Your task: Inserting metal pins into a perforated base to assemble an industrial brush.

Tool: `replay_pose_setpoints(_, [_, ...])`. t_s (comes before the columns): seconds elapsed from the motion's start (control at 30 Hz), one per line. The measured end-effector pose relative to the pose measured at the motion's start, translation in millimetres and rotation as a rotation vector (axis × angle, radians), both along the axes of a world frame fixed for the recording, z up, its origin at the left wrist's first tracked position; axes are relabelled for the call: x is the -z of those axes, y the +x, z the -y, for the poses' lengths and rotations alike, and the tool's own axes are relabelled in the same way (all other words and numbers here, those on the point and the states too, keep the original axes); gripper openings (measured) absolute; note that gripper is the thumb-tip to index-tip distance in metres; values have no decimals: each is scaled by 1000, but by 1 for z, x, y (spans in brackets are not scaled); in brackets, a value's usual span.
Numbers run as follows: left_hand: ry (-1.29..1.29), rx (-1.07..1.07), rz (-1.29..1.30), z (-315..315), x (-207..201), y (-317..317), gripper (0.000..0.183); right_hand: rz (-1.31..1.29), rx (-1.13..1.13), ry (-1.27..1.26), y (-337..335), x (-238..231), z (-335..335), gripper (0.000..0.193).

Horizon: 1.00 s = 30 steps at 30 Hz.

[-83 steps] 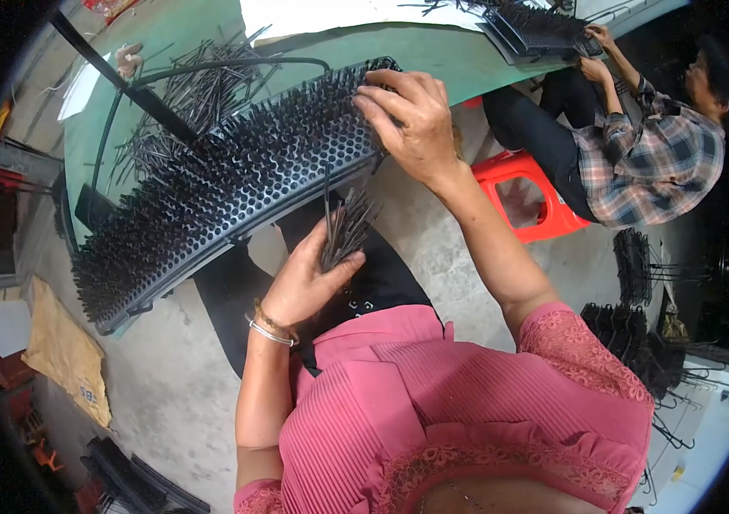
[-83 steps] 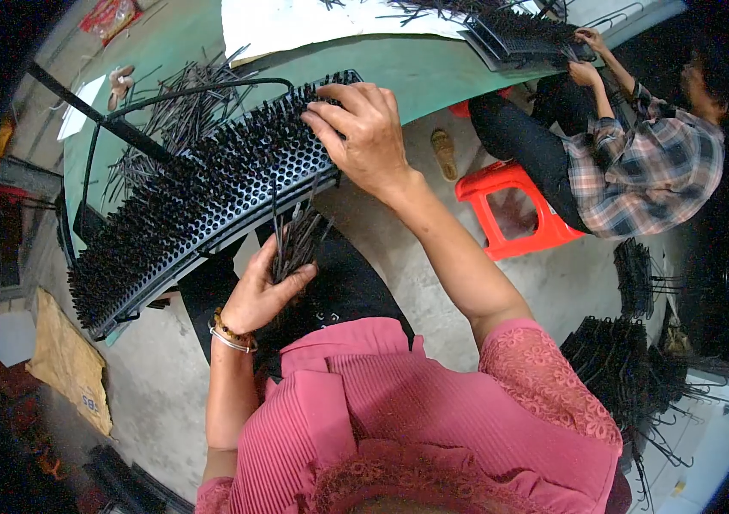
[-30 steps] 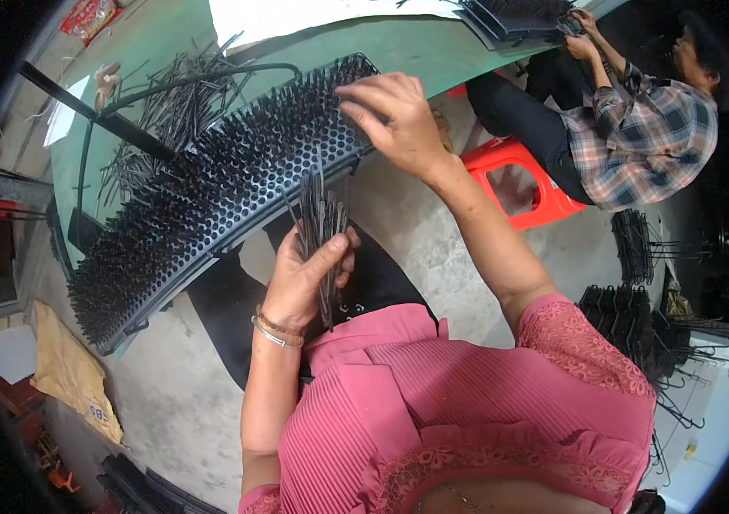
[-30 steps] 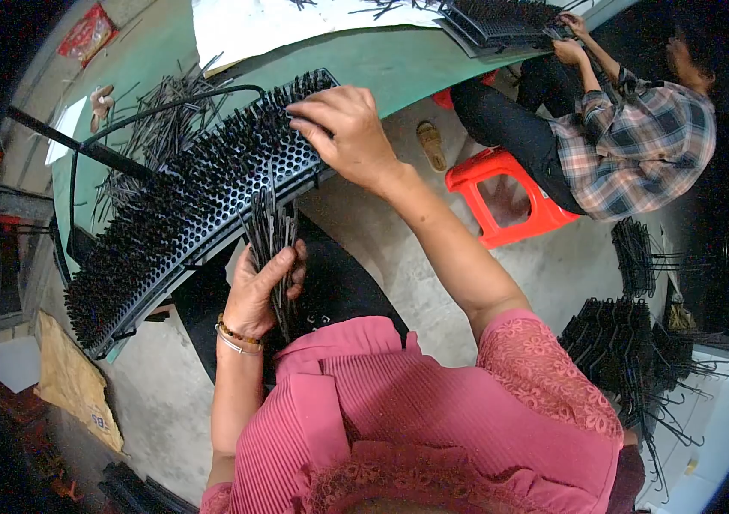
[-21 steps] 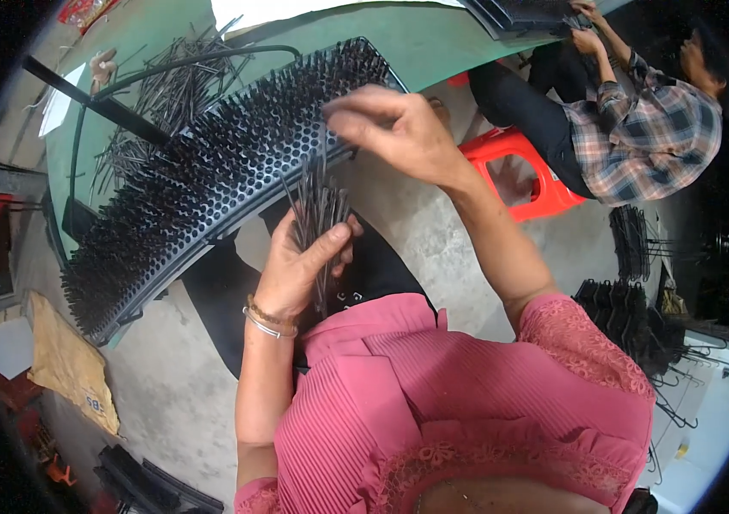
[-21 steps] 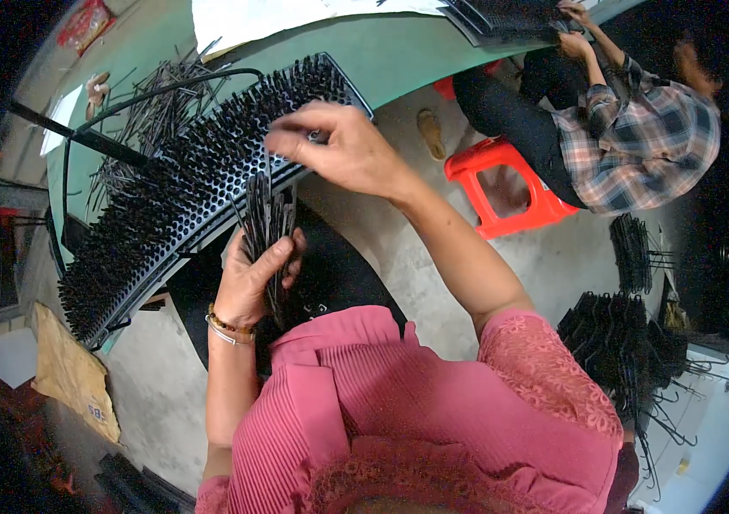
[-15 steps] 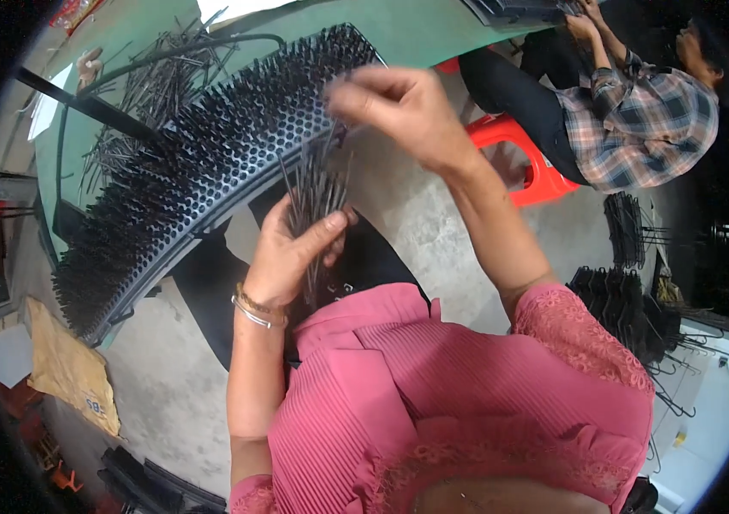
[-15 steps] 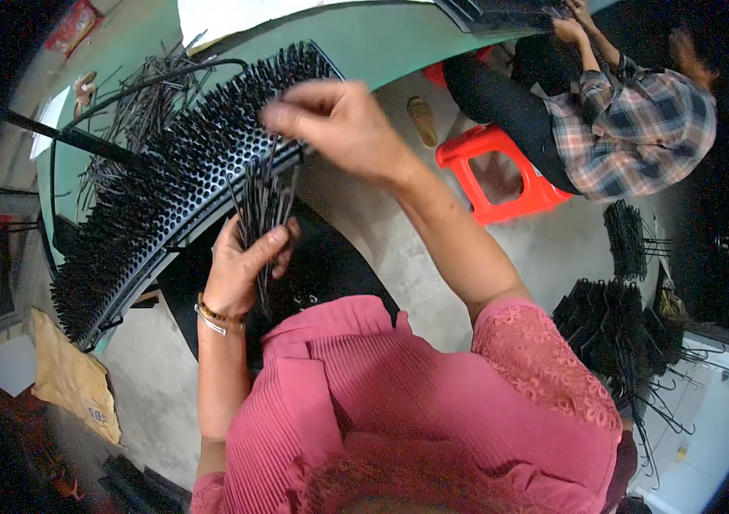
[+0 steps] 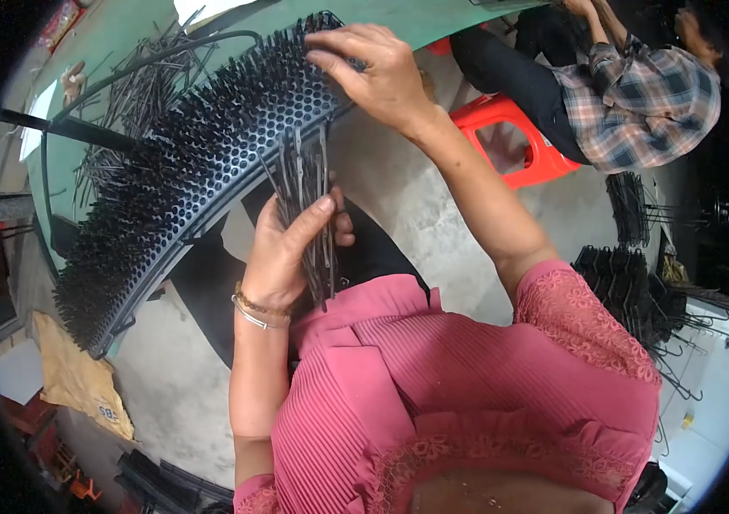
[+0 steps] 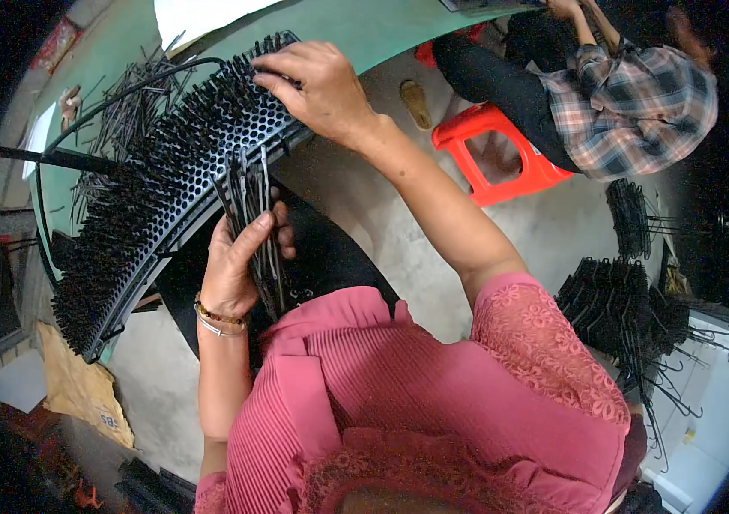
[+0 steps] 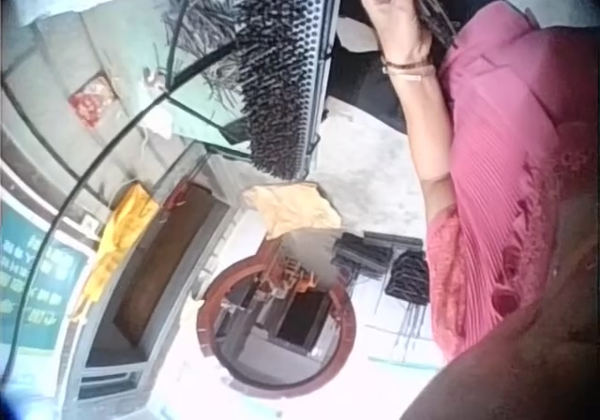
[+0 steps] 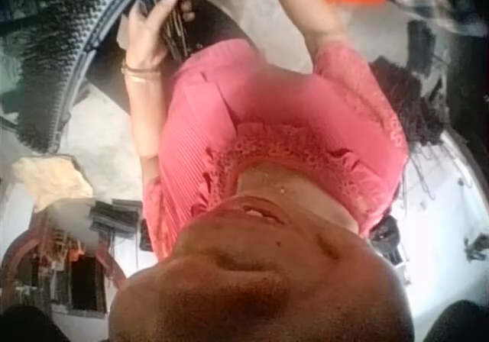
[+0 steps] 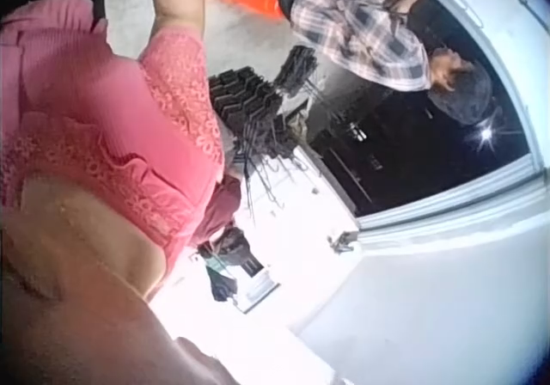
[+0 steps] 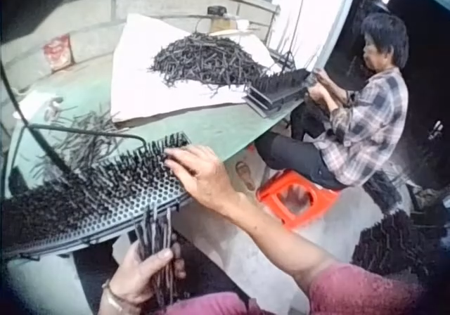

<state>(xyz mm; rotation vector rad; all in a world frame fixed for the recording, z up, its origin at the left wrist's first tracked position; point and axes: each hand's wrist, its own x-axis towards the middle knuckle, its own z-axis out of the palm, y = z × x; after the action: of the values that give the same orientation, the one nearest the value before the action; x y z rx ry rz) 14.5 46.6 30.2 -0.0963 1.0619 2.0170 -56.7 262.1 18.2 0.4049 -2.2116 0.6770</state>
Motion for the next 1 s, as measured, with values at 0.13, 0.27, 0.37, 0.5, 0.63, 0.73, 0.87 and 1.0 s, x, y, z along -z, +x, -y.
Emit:
replay_pose_setpoints(0.13, [-3,-23,-89,5,-2,-1,28,-83,80,75,3,-5,7,21])
replay_pose_setpoints(0.27, [-23,-61,-120,8,-11,-7,27,-78,53,44,8,-7,7,16])
replay_pose_setpoints(0.37, [-32,-59,-150,13,-7,-7,28,-35,-44,35,1,-5,6,14])
replay_pose_setpoints(0.5, [-74,-49,-172,18,-2,-2,35,14,-106,129,6,-8,12,16])
replay_pose_setpoints(0.63, [-46,-77,-107,17,-3,0,30,78,33,-39,5,-11,14,14])
replay_pose_setpoints(0.73, [-41,-77,-103,19,-1,-1,30,65,55,-18,2,-10,16,13])
replay_pose_setpoints(0.87, [-45,-85,-80,22,1,-1,28,-1,11,147,0,-13,12,12])
replay_pose_setpoints(1.0, [-93,-91,-80,22,1,1,28,-31,-58,177,0,-18,10,12])
